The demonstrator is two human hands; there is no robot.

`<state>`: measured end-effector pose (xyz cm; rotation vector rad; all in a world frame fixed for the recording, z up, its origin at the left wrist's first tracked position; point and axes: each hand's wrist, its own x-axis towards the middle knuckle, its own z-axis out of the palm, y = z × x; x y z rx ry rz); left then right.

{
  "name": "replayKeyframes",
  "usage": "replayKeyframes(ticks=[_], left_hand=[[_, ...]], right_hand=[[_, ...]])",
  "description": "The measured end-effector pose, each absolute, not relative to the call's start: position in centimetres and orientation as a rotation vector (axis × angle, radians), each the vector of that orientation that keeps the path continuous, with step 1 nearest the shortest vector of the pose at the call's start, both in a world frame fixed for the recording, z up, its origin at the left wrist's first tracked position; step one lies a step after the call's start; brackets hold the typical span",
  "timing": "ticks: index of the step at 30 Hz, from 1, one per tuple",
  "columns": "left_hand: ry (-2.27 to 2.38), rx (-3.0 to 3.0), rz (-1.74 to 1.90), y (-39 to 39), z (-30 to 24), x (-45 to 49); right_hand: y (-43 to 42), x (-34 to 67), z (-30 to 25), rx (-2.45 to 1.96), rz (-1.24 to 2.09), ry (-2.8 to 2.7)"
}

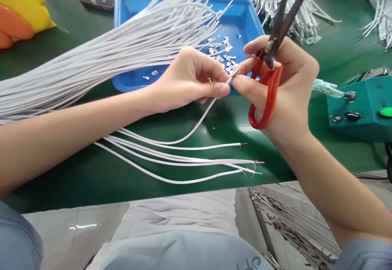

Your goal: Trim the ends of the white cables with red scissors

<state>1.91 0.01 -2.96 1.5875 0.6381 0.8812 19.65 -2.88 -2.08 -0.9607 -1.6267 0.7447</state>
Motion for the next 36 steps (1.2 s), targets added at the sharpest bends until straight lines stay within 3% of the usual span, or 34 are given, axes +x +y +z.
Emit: replayKeyframes(ticks=[19,27,36], left_hand=[[0.669,1.551,0.897,-0.04,-2.85,1.91],[0.668,1.641,0.944,-0.33,-2.38,2.10],[0.571,1.621,1.003,0.22,-3.12,2.05]], right_hand=[[-2.69,19.43,-1.96,-0.801,0.730,-1.568],[-3.50,19.15,-1.54,-0.877,0.423,-1.632],[-3.00,19.60,-1.92,-0.834,0.696,-1.606]])
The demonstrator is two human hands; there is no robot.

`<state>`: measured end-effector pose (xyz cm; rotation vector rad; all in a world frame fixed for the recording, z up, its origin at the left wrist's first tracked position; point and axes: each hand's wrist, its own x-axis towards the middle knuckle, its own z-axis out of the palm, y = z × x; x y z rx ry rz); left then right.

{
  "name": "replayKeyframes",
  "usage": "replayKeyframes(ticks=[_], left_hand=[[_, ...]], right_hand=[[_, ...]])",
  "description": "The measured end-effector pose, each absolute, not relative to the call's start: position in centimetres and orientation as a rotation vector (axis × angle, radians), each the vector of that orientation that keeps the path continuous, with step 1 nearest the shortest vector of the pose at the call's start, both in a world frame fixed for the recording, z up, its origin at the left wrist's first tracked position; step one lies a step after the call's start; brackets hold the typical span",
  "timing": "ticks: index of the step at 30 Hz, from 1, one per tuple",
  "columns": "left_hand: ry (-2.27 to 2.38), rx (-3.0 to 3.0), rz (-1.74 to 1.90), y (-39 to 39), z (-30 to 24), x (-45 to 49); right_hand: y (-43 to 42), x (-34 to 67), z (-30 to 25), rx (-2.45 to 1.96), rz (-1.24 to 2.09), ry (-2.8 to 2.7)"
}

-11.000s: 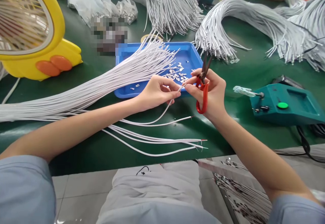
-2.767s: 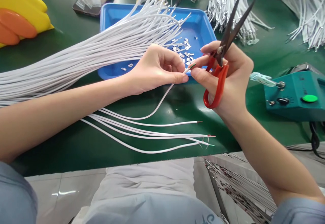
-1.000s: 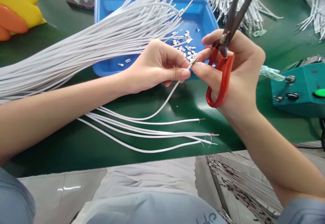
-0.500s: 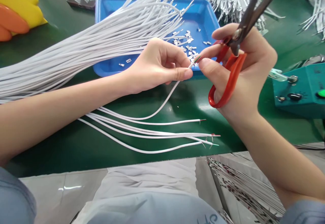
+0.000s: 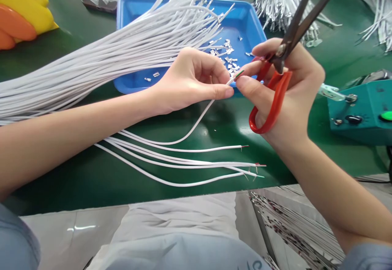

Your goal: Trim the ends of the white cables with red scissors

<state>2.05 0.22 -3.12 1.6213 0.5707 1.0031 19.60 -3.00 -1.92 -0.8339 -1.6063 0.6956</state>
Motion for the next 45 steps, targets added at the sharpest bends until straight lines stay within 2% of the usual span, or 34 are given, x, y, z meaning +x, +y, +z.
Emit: replayKeyframes(ticks=[12,31,45], left_hand=[[0.570,1.666,0.989,0.3,-3.1,2.0],[0.727,1.773,1.034,-0.7,-2.2,2.5],[0.560,1.685,1.078,0.0,-3.5,2.4]], right_hand=[[-2.9,19.7,-1.8,-0.807,0.816,-1.566],[-3.6,19.1,-0.8,-0.995,1.397,-1.262],[-2.4,19.4,-2.1,-1.085,1.236,-1.498]])
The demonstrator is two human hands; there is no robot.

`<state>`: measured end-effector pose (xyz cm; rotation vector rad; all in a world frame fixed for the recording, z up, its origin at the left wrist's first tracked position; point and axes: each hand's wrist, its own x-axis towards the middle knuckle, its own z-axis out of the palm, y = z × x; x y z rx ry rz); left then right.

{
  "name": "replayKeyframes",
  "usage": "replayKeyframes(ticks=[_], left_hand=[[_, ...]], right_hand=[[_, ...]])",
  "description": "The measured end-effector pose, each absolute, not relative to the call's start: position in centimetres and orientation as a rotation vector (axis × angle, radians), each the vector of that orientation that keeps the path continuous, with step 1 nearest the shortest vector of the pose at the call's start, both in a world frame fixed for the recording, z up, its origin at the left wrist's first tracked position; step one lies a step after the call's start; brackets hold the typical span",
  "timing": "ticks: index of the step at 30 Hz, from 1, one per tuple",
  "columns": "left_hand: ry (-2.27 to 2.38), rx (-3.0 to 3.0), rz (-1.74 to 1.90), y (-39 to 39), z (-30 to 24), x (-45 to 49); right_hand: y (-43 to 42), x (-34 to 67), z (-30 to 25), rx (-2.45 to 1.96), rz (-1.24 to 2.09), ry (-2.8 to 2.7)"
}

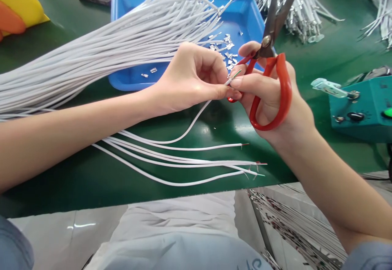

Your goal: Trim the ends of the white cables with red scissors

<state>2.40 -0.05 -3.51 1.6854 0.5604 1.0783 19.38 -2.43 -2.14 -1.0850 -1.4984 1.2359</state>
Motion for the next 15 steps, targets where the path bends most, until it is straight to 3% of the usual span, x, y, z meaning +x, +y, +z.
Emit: replayKeyframes(ticks=[9,15], left_hand=[[0.576,1.687,1.135,-0.16,-3.45,2.36],[0.639,1.626,1.224,0.07,-3.75,2.30]], right_hand=[[-2.68,19.38,-1.74,-1.071,1.134,-1.495],[-2.74,19.89,-1.38,-1.068,0.810,-1.562]])
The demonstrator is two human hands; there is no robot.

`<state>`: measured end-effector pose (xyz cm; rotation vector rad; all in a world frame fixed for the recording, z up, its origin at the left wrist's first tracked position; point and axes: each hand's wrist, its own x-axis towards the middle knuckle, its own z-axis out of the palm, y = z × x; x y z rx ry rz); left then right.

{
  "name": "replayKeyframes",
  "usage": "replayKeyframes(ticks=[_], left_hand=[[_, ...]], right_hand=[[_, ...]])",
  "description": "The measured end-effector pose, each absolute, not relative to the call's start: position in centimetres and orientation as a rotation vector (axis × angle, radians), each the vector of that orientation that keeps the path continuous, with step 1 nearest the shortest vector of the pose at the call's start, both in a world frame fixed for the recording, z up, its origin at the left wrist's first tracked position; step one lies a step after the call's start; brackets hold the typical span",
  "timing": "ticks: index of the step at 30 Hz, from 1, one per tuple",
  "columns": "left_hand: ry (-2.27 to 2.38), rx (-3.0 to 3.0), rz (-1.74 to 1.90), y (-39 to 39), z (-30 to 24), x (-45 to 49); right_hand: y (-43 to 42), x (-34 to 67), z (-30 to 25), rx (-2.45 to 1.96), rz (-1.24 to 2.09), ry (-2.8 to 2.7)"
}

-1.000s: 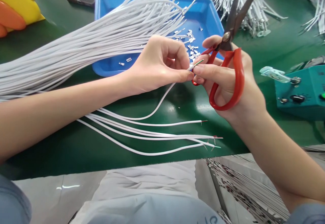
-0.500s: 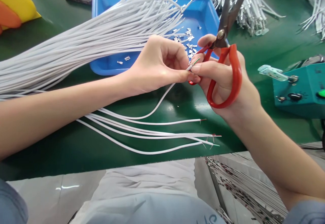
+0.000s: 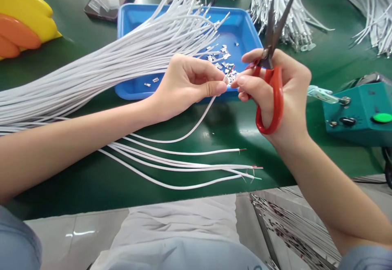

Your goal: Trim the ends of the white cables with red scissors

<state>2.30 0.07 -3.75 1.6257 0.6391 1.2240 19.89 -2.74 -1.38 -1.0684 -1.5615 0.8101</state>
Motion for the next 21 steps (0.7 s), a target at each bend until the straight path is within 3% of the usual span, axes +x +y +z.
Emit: replayKeyframes(ticks=[11,21], left_hand=[[0.670,1.640,1.341,1.2,-3.1,1.7],[0.612,1.682,1.302,0.9,-3.2,1.7]], right_hand=[[-2.6,20.4,-1.9,-1.239,0.305,-1.898],[-2.5,20.4,-2.0,-1.189,0.183,-2.028]])
